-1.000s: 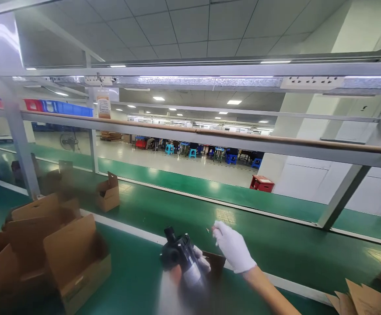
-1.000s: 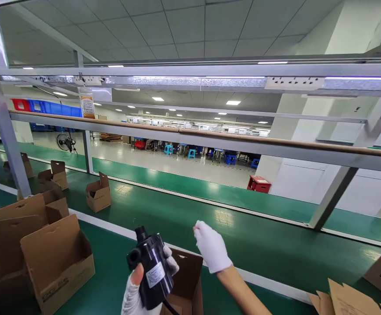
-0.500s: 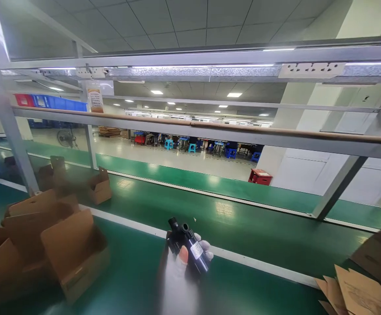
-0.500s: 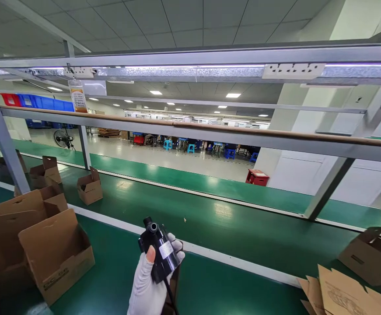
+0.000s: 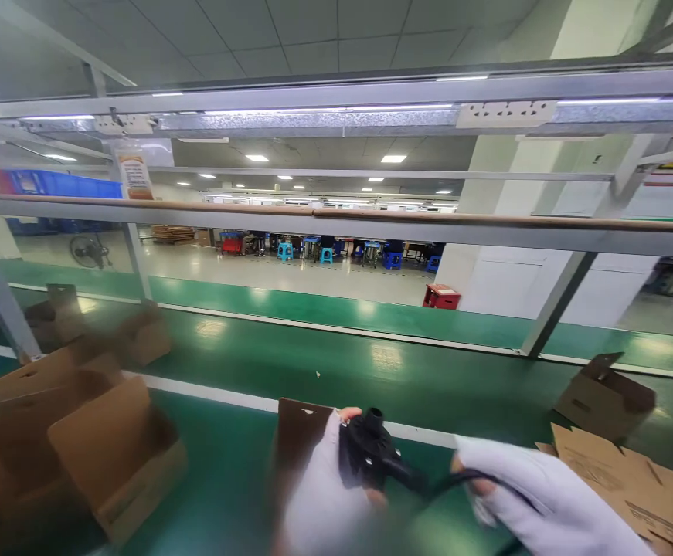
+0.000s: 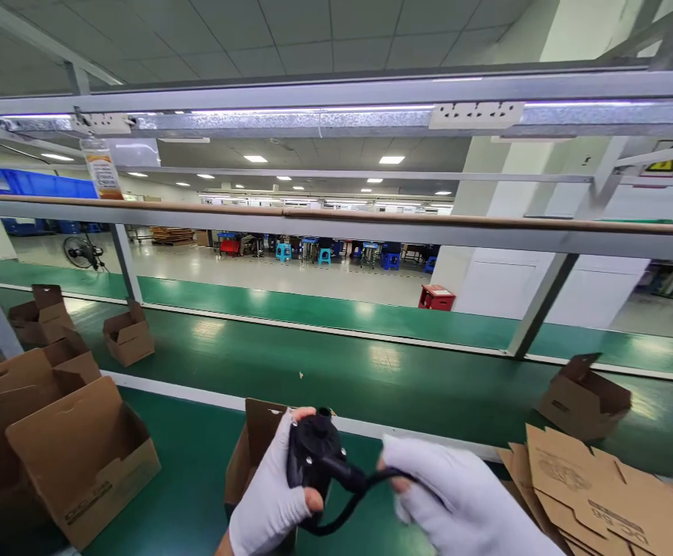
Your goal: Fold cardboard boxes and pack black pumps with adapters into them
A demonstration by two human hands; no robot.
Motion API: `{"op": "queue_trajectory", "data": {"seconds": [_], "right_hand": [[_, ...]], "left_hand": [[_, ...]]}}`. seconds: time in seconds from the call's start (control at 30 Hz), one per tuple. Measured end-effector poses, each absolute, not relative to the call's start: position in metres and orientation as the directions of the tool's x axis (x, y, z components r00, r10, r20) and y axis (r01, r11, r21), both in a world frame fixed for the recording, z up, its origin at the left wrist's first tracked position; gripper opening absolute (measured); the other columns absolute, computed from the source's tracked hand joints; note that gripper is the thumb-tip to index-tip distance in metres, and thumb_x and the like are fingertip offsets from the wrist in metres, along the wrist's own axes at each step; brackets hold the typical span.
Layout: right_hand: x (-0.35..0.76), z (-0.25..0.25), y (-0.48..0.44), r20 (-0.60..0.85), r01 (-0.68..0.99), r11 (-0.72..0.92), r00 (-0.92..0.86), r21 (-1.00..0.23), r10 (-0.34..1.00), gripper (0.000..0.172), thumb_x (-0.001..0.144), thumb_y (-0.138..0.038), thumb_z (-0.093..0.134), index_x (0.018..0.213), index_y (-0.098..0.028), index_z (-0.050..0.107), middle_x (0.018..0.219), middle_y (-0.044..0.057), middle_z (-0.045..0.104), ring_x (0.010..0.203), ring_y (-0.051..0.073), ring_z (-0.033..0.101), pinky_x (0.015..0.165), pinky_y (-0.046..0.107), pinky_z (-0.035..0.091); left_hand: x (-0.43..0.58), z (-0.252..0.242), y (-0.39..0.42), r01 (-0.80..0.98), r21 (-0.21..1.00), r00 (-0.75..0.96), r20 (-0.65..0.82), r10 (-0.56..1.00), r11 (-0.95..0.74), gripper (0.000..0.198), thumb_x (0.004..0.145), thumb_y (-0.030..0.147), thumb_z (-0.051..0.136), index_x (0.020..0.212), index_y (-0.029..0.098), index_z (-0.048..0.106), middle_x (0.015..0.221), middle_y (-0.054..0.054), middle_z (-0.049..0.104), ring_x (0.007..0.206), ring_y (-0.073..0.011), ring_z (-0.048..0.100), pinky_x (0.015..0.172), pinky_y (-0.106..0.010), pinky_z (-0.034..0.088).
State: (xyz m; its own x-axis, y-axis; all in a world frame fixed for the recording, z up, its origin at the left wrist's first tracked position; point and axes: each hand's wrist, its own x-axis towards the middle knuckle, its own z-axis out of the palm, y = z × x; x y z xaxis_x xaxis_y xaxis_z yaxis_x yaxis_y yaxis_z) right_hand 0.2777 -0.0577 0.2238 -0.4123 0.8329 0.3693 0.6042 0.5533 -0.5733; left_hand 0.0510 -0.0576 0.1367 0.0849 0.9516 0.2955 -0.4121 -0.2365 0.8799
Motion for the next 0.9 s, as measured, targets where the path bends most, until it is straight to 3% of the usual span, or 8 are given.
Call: {"op": "queue_trajectory", "data": {"seconds": [0.07,0.17,0.23,0.4,0.57,0.63,0.8,0.9], "right_hand": [[0.251,0.245,-0.047,0.334,0.583,0.619,-0.527,-0.527,0.781,0.019,0.084,-0.033,0.053,0.081,-0.027,0.071,0.071,0.001,0.066,0.061,0.016,0.058,0.058,0.025,0.049],[0.224,0.250,-0.028,0.154,0.482,0.543,-0.634,-0.687,0.758,0.019,0.079,-0.027,0.054,0.077,-0.022,0.073,0.074,0.000,0.067,0.069,0.017,0.060,0.065,0.024,0.049],[0.217,0.238,-0.021,0.084,0.421,0.456,-0.657,-0.784,0.750,0.025,0.082,-0.034,0.053,0.082,-0.020,0.074,0.081,0.002,0.069,0.076,0.019,0.063,0.071,0.027,0.050],[0.217,0.216,-0.032,0.144,0.290,0.435,-0.671,-0.852,0.728,0.042,0.089,-0.044,0.046,0.121,-0.022,0.062,0.113,0.005,0.066,0.105,0.026,0.059,0.094,0.037,0.047],[0.227,0.209,-0.044,0.066,0.479,0.458,-0.634,-0.749,0.771,0.063,0.072,-0.021,0.058,0.134,-0.028,0.052,0.110,0.002,0.068,0.095,0.025,0.065,0.090,0.033,0.051],[0.236,0.201,-0.041,0.073,0.557,0.479,-0.597,-0.679,0.799,0.064,0.071,-0.020,0.056,0.135,-0.028,0.051,0.111,0.002,0.069,0.097,0.026,0.065,0.088,0.033,0.052],[0.245,0.197,-0.032,0.119,0.606,0.516,-0.572,-0.605,0.812,0.058,0.079,-0.032,0.054,0.137,-0.028,0.049,0.130,0.002,0.057,0.115,0.028,0.057,0.093,0.033,0.050],[0.215,0.209,-0.034,0.117,0.644,0.541,-0.580,-0.541,0.806,0.056,0.081,-0.031,0.052,0.137,-0.030,0.047,0.122,0.000,0.063,0.104,0.024,0.063,0.088,0.031,0.051]], "left_hand": [[0.058,0.133,-0.060,-0.399,0.897,0.200,0.286,0.937,-0.189,0.088,0.038,0.050,0.089,0.115,0.023,0.057,0.116,-0.012,0.061,0.116,-0.0375,0.052,0.102,-0.048,0.039],[0.059,0.131,-0.064,-0.395,0.905,0.276,0.281,0.919,-0.158,0.092,0.030,0.051,0.090,0.113,0.023,0.060,0.118,-0.013,0.060,0.120,-0.0414,0.049,0.104,-0.050,0.035],[0.056,0.132,-0.066,-0.406,0.898,0.266,0.292,0.919,-0.168,0.090,0.035,0.055,0.088,0.115,0.024,0.058,0.124,-0.013,0.057,0.123,-0.0411,0.046,0.106,-0.049,0.033],[0.059,0.138,-0.061,-0.409,0.876,0.145,0.340,0.929,-0.257,0.077,0.056,0.056,0.080,0.122,0.029,0.052,0.131,-0.011,0.052,0.125,-0.0343,0.046,0.106,-0.046,0.036],[0.054,0.131,-0.055,-0.128,0.949,0.104,0.303,0.947,-0.289,0.070,0.045,0.042,0.086,0.108,0.025,0.063,0.107,-0.009,0.065,0.106,-0.0345,0.058,0.096,-0.045,0.046],[0.038,0.122,-0.066,0.032,0.949,-0.012,0.313,0.950,-0.313,0.074,0.043,0.039,0.086,0.112,0.028,0.063,0.113,-0.008,0.063,0.112,-0.0369,0.054,0.098,-0.045,0.044],[-0.022,0.079,-0.086,0.205,0.944,-0.405,0.321,0.856,-0.257,0.083,0.060,0.035,0.078,0.134,0.029,0.043,0.148,-0.010,0.032,0.140,-0.0381,0.018,0.116,-0.049,0.015],[-0.040,0.043,-0.075,0.254,0.956,-0.497,0.259,0.828,-0.146,0.067,0.067,0.031,0.068,0.130,0.021,0.047,0.144,-0.014,0.037,0.139,-0.0366,0.023,0.117,-0.053,0.007]]}}
